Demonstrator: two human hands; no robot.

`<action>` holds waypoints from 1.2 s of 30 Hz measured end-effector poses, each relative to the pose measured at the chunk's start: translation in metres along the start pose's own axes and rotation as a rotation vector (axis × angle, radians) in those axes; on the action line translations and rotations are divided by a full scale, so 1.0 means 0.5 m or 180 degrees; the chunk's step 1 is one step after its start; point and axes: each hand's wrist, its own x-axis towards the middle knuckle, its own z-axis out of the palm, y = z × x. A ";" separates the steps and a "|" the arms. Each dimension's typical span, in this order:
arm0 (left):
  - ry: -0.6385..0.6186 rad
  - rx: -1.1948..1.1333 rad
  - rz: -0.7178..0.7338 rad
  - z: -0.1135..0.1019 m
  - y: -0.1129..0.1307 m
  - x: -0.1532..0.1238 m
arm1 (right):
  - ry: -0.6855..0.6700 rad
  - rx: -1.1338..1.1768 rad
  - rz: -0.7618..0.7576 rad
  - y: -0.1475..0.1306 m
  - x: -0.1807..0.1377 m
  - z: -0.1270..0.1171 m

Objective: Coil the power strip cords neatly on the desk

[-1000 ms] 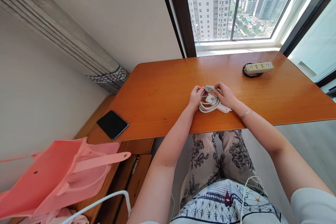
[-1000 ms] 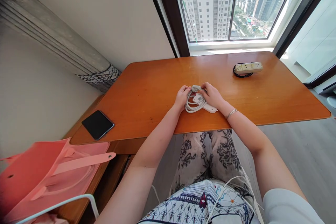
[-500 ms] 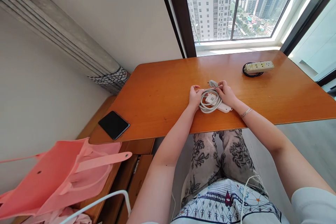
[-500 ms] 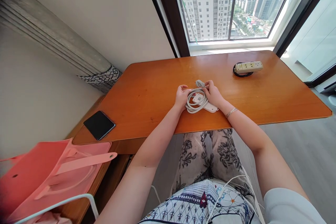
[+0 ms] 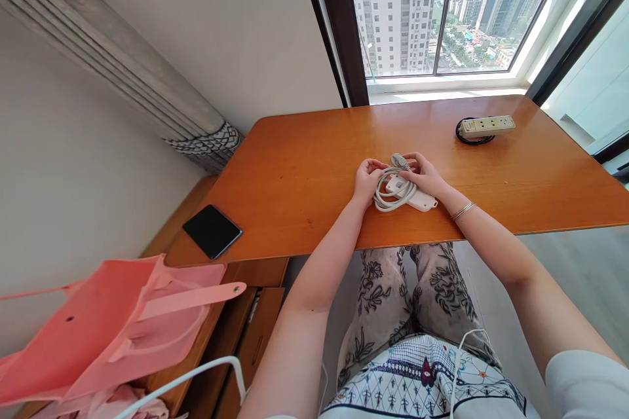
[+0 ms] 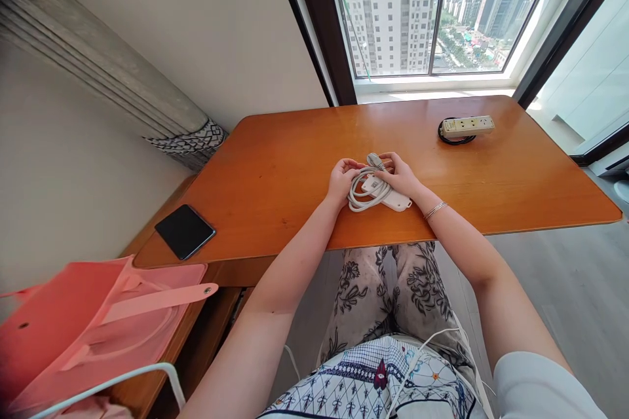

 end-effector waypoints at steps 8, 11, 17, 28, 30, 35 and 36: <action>-0.0199 0.0142 0.0048 0.002 0.001 -0.004 | -0.0023 -0.0233 -0.0093 0.009 0.006 0.000; -0.0247 0.0079 0.0074 0.002 0.002 -0.005 | -0.0121 -0.0235 -0.0071 0.008 0.009 -0.004; -0.0355 -0.0047 0.0068 -0.004 0.002 0.000 | -0.0658 -0.0012 -0.0110 -0.003 0.006 -0.020; -0.0534 0.1059 0.0981 -0.067 0.030 -0.003 | -0.0134 -0.0171 -0.0031 0.055 0.020 -0.027; -0.0893 0.1442 0.0985 -0.082 0.035 -0.009 | -0.0087 -0.0382 -0.0140 0.056 0.018 -0.026; -0.1499 0.2116 0.0983 -0.095 0.046 -0.022 | 0.0067 -0.0991 -0.0530 0.035 0.004 -0.027; -0.1556 0.2219 0.1031 -0.095 0.048 -0.023 | 0.0089 -0.1144 -0.0669 0.027 0.000 -0.028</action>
